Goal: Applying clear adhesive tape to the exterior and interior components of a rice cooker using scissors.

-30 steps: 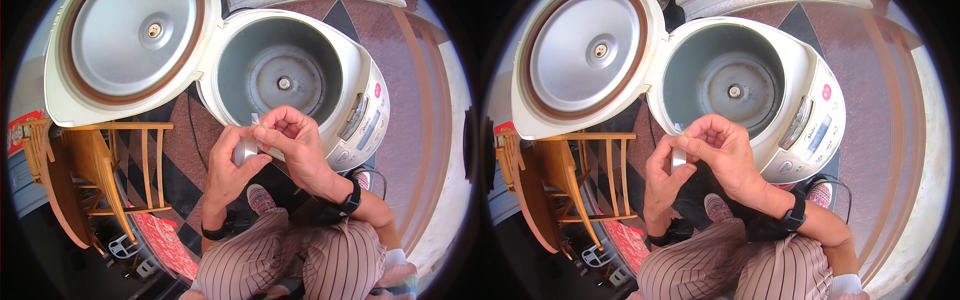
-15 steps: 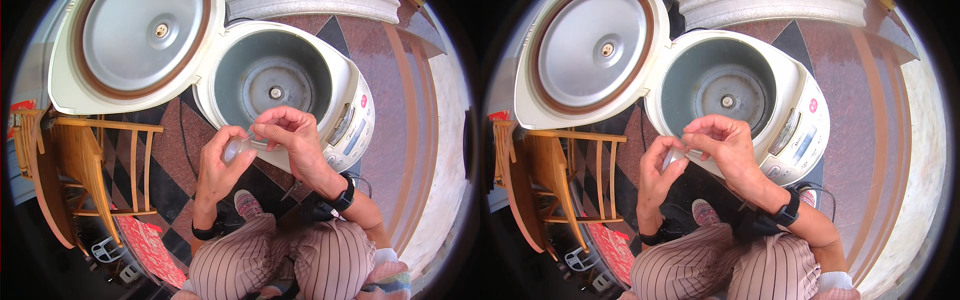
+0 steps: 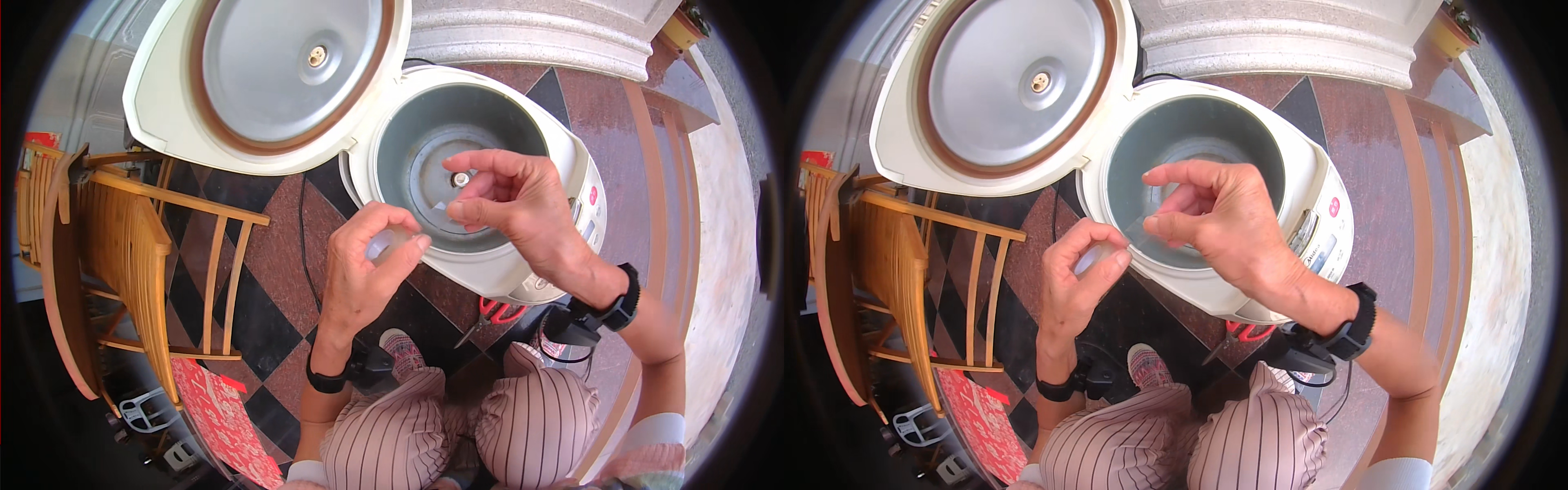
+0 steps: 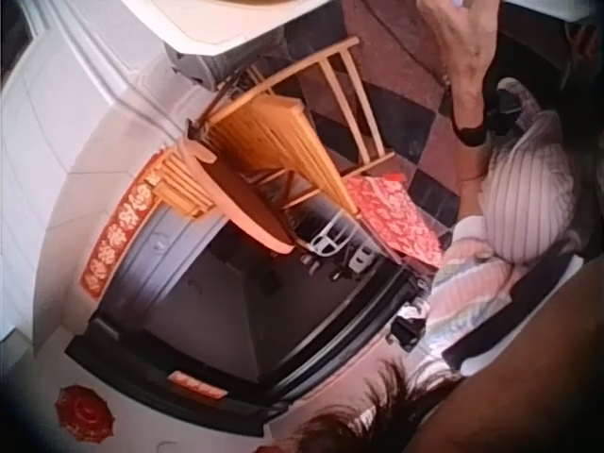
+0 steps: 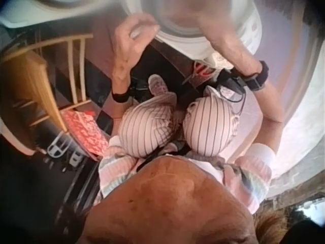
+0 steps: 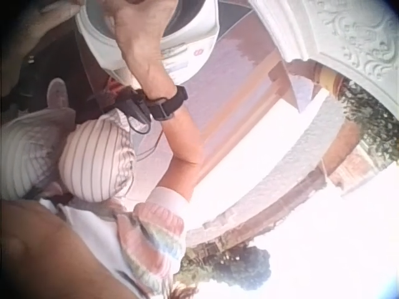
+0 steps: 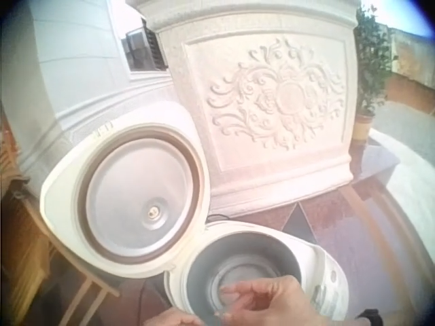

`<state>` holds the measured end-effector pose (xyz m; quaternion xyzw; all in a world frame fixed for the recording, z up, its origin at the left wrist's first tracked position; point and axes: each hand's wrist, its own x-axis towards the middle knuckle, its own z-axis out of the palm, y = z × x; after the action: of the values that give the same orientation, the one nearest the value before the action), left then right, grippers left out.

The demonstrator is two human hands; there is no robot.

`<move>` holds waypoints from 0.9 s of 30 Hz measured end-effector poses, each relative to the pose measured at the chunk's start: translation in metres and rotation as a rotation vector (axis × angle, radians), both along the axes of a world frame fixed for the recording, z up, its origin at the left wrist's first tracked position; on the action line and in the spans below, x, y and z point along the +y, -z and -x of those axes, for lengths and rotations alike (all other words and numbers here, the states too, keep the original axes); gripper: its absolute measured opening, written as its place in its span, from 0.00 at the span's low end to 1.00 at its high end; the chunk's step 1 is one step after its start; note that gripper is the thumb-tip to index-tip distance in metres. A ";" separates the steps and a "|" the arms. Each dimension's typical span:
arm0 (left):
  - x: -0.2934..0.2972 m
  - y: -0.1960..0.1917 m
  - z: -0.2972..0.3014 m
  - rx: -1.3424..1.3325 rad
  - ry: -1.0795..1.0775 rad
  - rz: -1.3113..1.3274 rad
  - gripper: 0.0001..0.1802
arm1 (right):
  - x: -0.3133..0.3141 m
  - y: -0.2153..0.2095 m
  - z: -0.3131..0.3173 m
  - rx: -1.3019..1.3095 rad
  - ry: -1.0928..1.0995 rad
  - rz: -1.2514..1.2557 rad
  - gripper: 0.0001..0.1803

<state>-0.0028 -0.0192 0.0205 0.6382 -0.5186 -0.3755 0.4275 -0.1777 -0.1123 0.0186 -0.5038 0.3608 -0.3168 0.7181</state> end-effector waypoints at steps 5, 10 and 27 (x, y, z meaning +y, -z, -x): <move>-0.005 -0.013 -0.012 -0.224 -0.010 0.058 0.10 | -0.017 -0.016 -0.008 0.144 -0.087 0.188 0.06; -0.017 -0.015 -0.029 -0.109 -0.037 0.208 0.10 | -0.041 -0.017 -0.039 0.074 -0.087 0.300 0.04; -0.044 -0.016 -0.046 -0.081 -0.228 0.198 0.11 | -0.094 -0.005 -0.087 0.124 -0.023 0.538 0.05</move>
<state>0.0433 -0.0632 0.0366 0.6621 -0.4942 -0.2455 0.5071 -0.0904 -0.2065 0.0240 -0.6990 0.3013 -0.3615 0.5385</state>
